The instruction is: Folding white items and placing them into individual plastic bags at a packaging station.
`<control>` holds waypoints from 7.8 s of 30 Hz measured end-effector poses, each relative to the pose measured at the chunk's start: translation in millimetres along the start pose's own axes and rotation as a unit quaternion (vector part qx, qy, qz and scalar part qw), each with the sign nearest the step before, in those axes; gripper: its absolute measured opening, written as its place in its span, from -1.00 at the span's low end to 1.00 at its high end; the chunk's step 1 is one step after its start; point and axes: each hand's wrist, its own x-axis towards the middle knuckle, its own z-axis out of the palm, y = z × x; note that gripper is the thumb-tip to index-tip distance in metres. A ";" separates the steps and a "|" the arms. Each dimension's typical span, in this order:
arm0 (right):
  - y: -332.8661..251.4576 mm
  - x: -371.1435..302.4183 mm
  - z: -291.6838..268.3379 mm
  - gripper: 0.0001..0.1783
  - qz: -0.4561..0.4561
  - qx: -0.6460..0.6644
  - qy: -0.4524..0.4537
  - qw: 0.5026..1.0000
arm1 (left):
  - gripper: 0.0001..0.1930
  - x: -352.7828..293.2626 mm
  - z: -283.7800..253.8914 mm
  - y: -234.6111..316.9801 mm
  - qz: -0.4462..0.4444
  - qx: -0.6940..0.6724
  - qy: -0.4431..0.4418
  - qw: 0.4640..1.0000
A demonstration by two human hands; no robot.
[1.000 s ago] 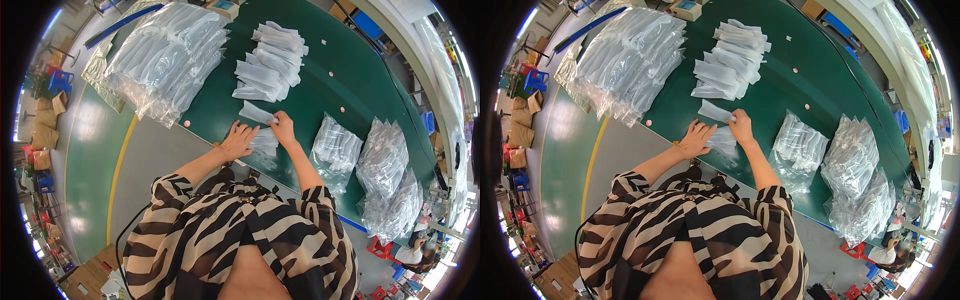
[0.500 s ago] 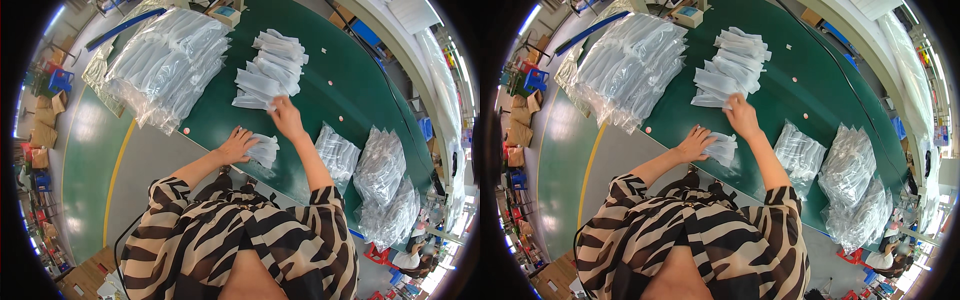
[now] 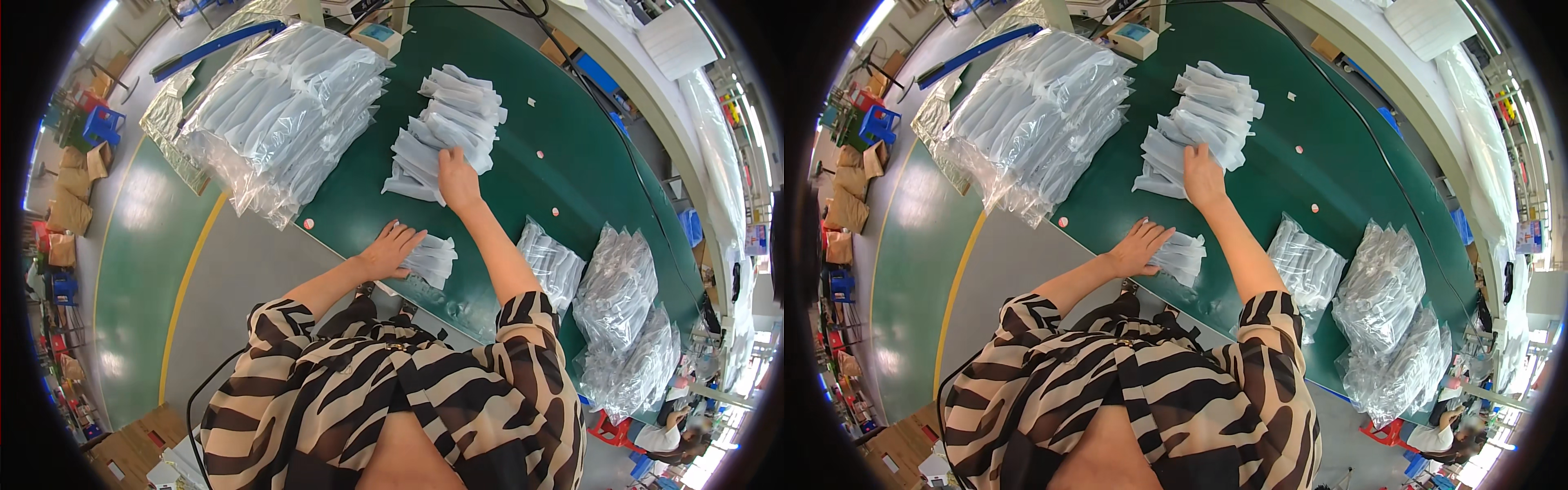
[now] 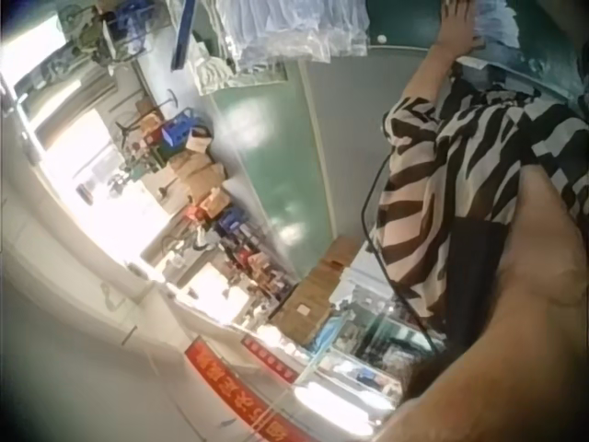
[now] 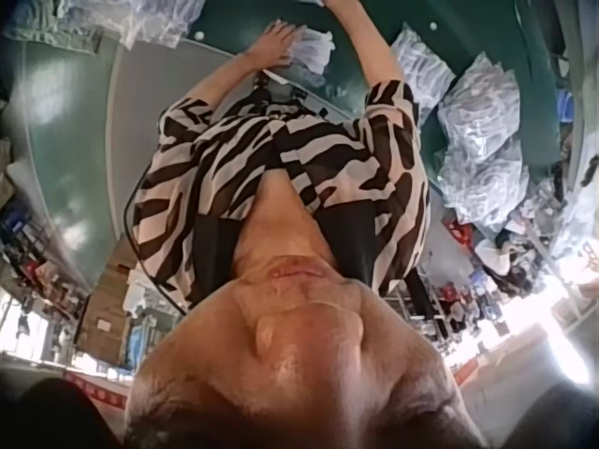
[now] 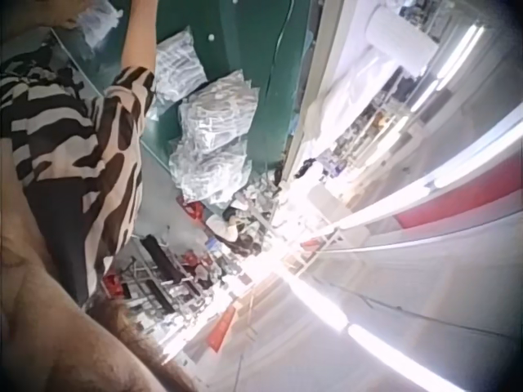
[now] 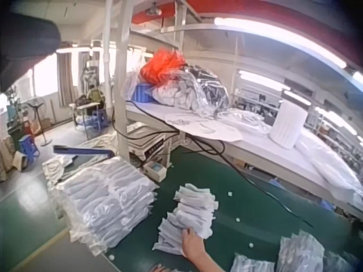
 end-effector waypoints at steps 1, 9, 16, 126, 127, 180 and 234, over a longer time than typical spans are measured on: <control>-1.7 -2.5 0.3 -0.65 0.000 -0.001 0.000 1.000 | 0.05 0.3 -0.3 0.2 0.001 0.002 0.000 1.000; 28.8 -23.1 41.4 -0.68 0.038 0.123 0.070 0.989 | 0.06 5.8 0.4 5.2 0.012 -0.008 0.023 1.000; 23.8 -80.2 -2.2 -0.82 0.066 0.291 0.074 0.951 | 0.00 5.9 12.7 -0.5 0.036 -0.056 0.036 0.997; 177.0 -278.3 -80.5 0.00 0.376 0.064 0.238 0.893 | -0.84 206.2 12.0 281.3 0.268 -0.331 -0.027 0.904; 175.7 -285.9 -75.5 0.00 0.374 0.066 0.237 0.894 | -0.85 205.7 13.1 275.2 0.254 -0.333 -0.016 0.908; 158.5 -253.4 -64.5 -0.72 0.237 0.058 0.220 0.944 | -0.91 178.9 16.3 215.3 0.180 -0.387 -0.075 0.901; 32.2 -148.0 71.2 -0.66 -0.058 0.070 0.114 0.989 | -0.82 4.1 25.5 123.4 -0.102 -0.326 0.114 0.933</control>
